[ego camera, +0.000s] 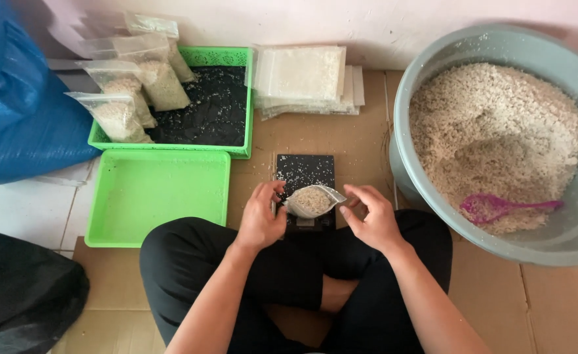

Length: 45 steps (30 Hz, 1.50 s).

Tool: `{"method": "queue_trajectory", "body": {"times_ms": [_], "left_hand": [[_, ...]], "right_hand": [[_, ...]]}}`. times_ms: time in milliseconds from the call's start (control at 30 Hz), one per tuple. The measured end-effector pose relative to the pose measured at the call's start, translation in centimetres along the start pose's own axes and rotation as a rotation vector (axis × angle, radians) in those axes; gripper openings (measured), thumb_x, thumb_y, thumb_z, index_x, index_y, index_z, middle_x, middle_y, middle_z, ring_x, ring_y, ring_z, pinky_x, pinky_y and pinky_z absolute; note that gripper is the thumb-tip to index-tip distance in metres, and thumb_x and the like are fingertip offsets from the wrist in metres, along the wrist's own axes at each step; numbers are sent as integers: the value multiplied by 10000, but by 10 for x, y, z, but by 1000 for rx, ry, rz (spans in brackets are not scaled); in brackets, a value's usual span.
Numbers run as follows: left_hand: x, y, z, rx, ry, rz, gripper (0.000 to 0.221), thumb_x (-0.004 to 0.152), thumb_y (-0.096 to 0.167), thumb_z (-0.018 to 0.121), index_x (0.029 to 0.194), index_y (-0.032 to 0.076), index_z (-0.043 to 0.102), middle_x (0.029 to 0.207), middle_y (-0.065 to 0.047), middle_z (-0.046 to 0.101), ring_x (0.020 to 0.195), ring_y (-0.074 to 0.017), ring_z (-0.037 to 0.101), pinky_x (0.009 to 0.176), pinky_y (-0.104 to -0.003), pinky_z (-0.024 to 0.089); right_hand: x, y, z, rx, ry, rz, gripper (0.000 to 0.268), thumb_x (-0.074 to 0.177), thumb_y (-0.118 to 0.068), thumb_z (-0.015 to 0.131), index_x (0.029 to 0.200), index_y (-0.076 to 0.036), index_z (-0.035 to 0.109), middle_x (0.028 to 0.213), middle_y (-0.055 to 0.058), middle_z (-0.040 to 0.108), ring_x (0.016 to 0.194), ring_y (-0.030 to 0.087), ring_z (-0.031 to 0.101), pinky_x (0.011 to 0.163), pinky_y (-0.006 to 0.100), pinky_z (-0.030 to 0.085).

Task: Portioning and weighing grains or food filling into small plastic bags from a large basin.

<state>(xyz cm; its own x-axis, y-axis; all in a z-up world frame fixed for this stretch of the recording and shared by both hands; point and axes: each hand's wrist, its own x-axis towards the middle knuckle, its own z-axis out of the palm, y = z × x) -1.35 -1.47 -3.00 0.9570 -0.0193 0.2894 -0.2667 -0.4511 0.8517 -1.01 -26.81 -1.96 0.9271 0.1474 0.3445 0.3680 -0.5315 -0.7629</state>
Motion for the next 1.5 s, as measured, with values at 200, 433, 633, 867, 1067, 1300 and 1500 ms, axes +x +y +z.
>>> {"method": "queue_trajectory", "body": {"times_ms": [200, 433, 633, 867, 1067, 1300, 1500], "left_hand": [[3, -38, 13, -20, 226, -389, 116, 848, 106, 709, 958, 112, 746, 804, -69, 714, 681, -225, 704, 628, -321, 550], [19, 12, -20, -1, 298, -705, 406, 955, 456, 552, 846, 101, 715, 663, 3, 652, 586, -109, 544, 541, -268, 447], [20, 10, -20, -139, 370, -635, 395, 972, 362, 502, 1215, 63, 586, 987, -55, 671, 856, -159, 609, 749, -307, 538], [17, 14, -19, -188, 335, -563, 378, 892, 438, 631, 995, 78, 679, 742, 9, 634, 663, -92, 557, 584, -253, 487], [8, 7, -12, -345, -95, -111, 801, 629, 310, 915, 1303, 48, 573, 1138, -157, 649, 1024, -288, 620, 850, -394, 517], [8, -9, 6, -90, -69, -22, 225, 763, 201, 836, 981, 207, 779, 873, 18, 740, 859, -188, 715, 818, -302, 564], [4, -30, 19, 23, 39, 152, 66, 832, 163, 788, 877, 119, 770, 783, -36, 747, 787, -249, 706, 742, -345, 579]], "right_hand": [[7, 17, -15, -23, 216, 272, 190, 864, -128, 737, 1052, -115, 755, 873, 118, 722, 732, 232, 702, 574, 306, 549], [27, -15, -109, 10, 589, -61, 54, 1078, -39, 569, 1054, -33, 617, 884, 81, 624, 762, 167, 608, 687, 279, 516], [12, 15, -180, 157, 826, 593, 370, 1176, -334, 546, 880, -126, 623, 819, -12, 650, 541, 20, 527, 417, 169, 394], [-10, 35, -158, -90, 662, 264, 160, 1145, 28, 620, 1011, -31, 685, 856, 70, 653, 674, 123, 593, 559, 266, 507], [10, -41, -67, -19, 174, 111, 455, 717, -94, 855, 1140, -67, 686, 990, 103, 702, 853, 237, 687, 679, 315, 568], [19, -33, -4, -27, -217, 142, 277, 799, -68, 770, 1074, -56, 738, 915, 123, 743, 862, 264, 713, 706, 336, 581], [18, -16, 5, -39, -125, 62, 63, 851, -139, 753, 905, -154, 782, 840, -6, 756, 785, 148, 698, 639, 251, 520]]}}
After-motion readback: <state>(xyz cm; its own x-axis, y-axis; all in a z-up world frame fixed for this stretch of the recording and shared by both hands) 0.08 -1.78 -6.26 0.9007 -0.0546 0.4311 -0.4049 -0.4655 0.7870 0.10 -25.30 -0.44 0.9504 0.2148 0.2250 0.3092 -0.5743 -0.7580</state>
